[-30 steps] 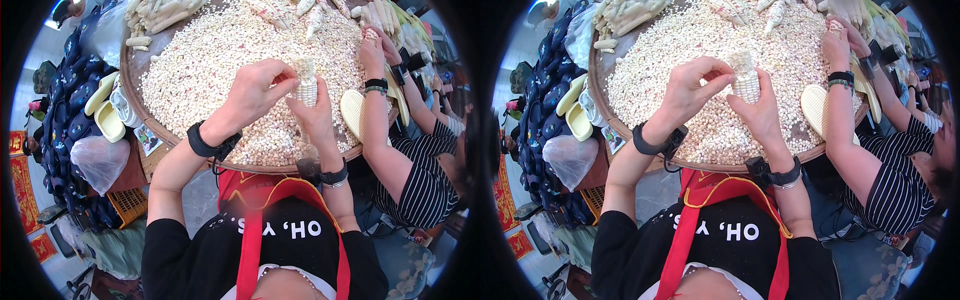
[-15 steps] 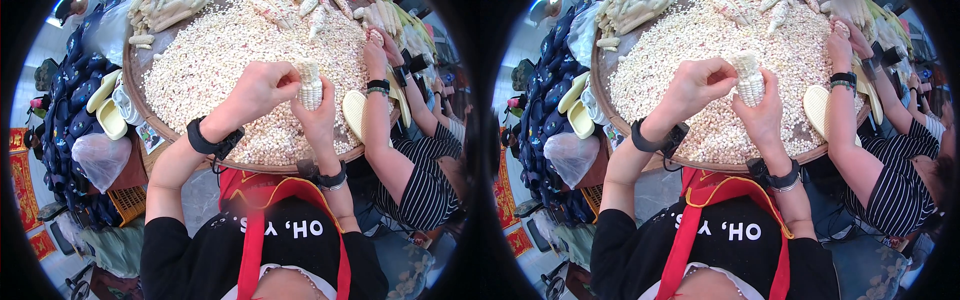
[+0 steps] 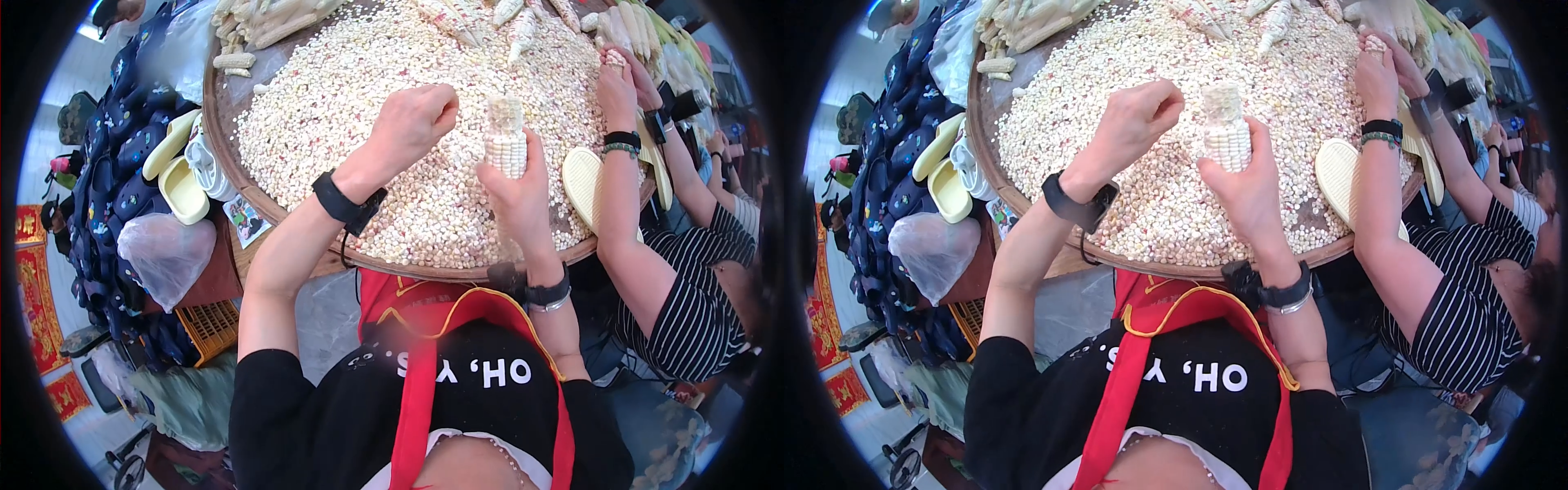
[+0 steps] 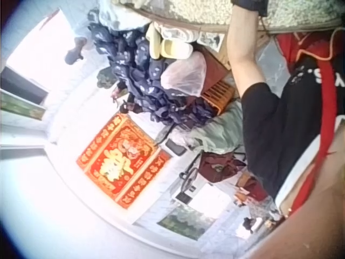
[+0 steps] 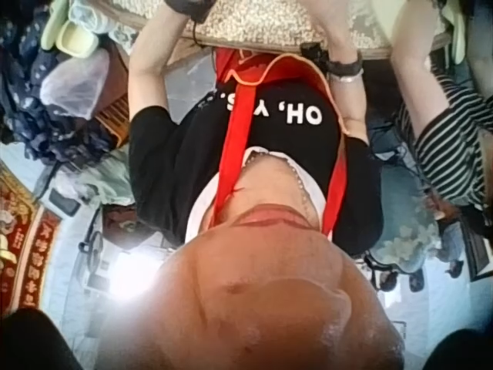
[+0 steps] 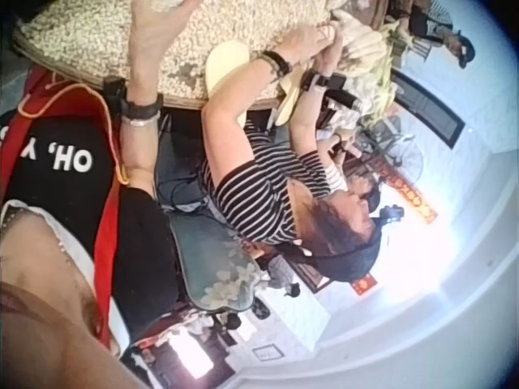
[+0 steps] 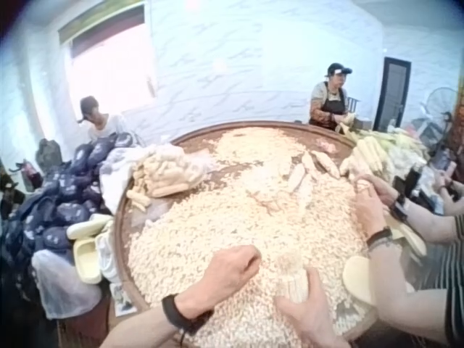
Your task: Manually removing corn kernels from the cob over a large tray.
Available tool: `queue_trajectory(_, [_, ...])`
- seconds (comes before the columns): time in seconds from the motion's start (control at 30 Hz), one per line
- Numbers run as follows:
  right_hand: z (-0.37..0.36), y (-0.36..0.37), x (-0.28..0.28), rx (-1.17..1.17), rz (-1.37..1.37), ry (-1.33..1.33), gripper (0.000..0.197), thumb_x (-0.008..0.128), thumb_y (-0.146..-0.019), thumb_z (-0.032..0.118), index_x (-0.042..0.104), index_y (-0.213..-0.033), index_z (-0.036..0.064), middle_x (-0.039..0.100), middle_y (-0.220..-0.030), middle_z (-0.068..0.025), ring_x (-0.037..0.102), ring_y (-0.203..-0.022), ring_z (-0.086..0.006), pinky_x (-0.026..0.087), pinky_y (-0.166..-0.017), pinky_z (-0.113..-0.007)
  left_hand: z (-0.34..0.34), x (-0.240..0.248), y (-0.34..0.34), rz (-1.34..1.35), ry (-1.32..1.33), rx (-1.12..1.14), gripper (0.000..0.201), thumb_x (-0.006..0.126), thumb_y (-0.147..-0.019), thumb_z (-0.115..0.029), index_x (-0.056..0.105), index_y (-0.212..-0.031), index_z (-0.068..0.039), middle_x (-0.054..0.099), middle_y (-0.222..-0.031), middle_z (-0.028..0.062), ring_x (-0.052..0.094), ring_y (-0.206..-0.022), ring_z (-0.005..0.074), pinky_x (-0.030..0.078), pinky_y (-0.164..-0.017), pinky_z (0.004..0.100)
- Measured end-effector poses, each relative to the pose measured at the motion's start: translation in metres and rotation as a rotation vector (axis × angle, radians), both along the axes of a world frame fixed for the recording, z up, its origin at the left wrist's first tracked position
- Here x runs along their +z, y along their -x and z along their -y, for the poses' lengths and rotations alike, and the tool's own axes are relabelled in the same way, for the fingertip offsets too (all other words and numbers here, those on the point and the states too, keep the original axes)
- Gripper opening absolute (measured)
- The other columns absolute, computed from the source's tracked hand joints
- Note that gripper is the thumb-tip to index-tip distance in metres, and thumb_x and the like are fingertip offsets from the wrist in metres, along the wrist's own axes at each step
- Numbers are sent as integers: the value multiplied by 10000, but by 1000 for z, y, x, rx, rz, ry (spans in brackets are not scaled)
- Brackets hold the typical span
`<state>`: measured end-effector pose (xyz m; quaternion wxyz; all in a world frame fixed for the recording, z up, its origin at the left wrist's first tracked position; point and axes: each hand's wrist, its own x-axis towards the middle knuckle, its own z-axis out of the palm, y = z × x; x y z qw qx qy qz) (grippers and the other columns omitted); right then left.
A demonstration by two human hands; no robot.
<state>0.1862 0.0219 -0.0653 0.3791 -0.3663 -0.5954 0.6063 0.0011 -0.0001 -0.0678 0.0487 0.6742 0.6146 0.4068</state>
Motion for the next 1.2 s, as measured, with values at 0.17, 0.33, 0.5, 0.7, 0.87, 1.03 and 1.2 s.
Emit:
queue_trajectory(0.17, [-12,-7,1,168,-177,331,534,657,-740,12,432,-1225,23,591,-913,-42,575,-728,-91,492,-619,-245,5,9,0,178,144,-60,159,552,-826,-40,640,-958,-39,644,-752,98,611,-636,182,478,-585,289])
queue_trajectory(0.33, [-9,-9,0,242,-342,466,520,599,-750,44,408,-1233,28,583,-941,-87,610,-751,-149,533,-641,-272,5,9,0,46,-47,-84,135,562,-844,-47,646,-948,-22,657,-818,90,623,-771,134,484,-697,268])
queue_trajectory(0.5, [-11,-11,-11,306,-414,483,495,554,-761,100,411,-1228,23,583,-945,-135,619,-810,-206,552,-657,-332,16,31,-14,385,166,-115,122,612,-832,-76,653,-928,-13,662,-852,95,631,-815,168,484,-742,283])
queue_trajectory(0.7, [-9,-10,-5,297,-431,511,508,579,-771,103,394,-1238,22,582,-969,-129,635,-830,-203,572,-676,-327,21,37,-18,231,-19,-196,123,673,-797,-95,664,-891,-17,659,-835,92,633,-789,197,486,-720,296])
queue_trajectory(0.87, [-7,-10,-6,332,-446,512,487,608,-785,97,409,-1222,14,576,-1008,-117,638,-826,-182,570,-689,-314,22,37,-17,198,-72,-214,125,690,-781,-100,665,-876,-22,653,-821,94,629,-770,205,482,-692,302])
queue_trajectory(1.03, [-5,-10,-6,337,-412,497,458,608,-804,90,428,-1216,3,579,-1013,-107,637,-836,-173,566,-695,-297,24,38,-16,173,-59,-235,121,684,-784,-81,656,-887,-23,648,-806,88,629,-728,194,489,-656,290])
queue_trajectory(1.2, [-3,-13,-1,335,-341,496,437,608,-817,96,442,-1210,0,591,-1011,-96,637,-821,-157,563,-695,-279,26,41,-8,125,-3,-285,130,692,-778,-83,650,-886,-24,642,-791,87,628,-700,190,493,-632,288])
